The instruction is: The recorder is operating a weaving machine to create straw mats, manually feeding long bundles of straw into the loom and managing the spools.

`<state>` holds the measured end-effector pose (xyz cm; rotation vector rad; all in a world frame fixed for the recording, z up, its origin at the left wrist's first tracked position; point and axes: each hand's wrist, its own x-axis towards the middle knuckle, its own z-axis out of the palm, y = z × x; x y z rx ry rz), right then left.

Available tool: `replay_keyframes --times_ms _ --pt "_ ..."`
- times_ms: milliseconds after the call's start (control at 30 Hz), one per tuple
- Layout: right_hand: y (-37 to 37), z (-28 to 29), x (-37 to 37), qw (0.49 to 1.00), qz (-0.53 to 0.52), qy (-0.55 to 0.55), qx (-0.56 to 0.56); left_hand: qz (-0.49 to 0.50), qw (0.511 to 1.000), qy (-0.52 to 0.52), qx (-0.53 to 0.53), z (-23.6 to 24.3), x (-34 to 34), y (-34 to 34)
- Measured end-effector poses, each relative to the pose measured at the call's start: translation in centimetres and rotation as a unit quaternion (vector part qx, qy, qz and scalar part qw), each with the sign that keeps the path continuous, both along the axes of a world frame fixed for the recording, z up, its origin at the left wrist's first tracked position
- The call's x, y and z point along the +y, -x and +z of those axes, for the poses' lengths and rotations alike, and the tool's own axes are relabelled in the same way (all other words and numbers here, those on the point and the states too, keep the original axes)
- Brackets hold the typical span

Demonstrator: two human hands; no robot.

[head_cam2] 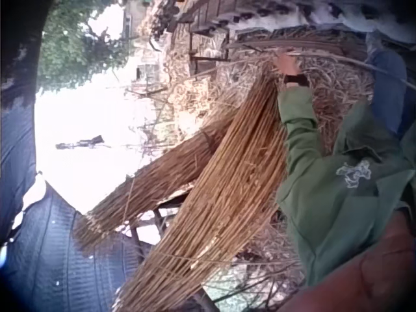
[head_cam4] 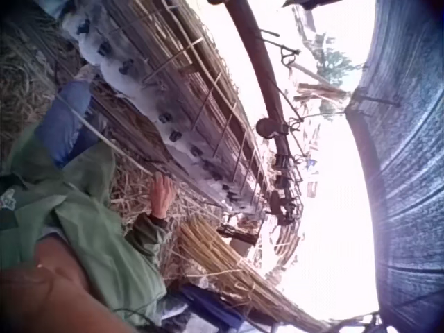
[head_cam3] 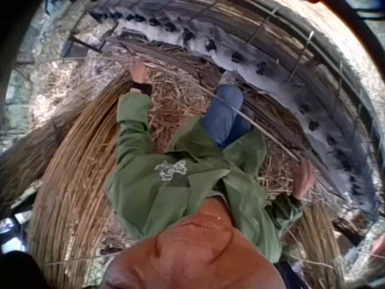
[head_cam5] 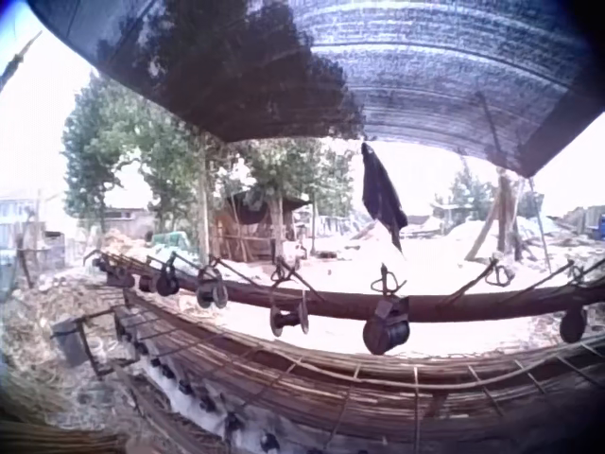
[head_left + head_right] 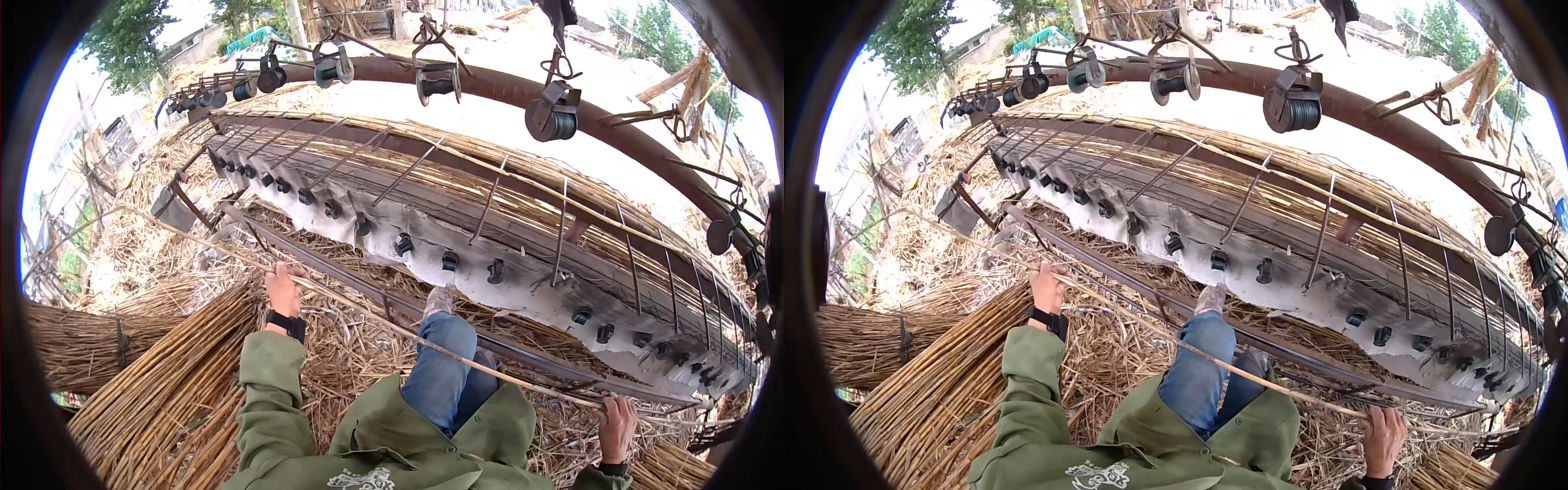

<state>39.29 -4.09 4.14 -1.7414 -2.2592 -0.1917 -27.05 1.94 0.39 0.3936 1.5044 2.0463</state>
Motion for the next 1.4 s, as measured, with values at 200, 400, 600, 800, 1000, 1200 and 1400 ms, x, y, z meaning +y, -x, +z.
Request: replay_keyframes --times_ms 200,400,600,800,1000,1200,1400 --pt "-1.1 2.8 -0.4 0.995 0.075 -0.029 -0.064 -0.043 0.988 0.046 -0.142 -3.1 0.3 -1.7" --pt "-3.0 1.5 -0.2 0.99 0.063 -0.044 -0.116 -0.124 0.972 0.062 -0.188 -2.7 0.7 -4.7" --pt "-6.7 -0.1 -0.2 0.991 -0.047 -0.052 -0.112 -0.183 0.966 -0.017 -0.184 -1.0 0.6 -4.4" --pt "-8.6 1.4 -0.5 0.989 -0.091 -0.073 -0.091 -0.286 0.936 0.075 -0.193 -3.6 2.8 -11.0" --pt "-10.5 5.6 -1.9 0.984 -0.069 -0.046 -0.156 -0.332 0.907 0.092 -0.241 -5.2 4.8 -16.0" --pt "-11.3 6.1 -0.7 0.975 -0.051 -0.067 -0.206 -0.377 0.875 0.027 -0.301 -4.9 3.6 -16.4" --pt "-7.7 5.3 0.8 0.984 -0.093 -0.117 -0.102 -0.38 0.894 -0.085 -0.22 -3.6 0.8 -12.8"
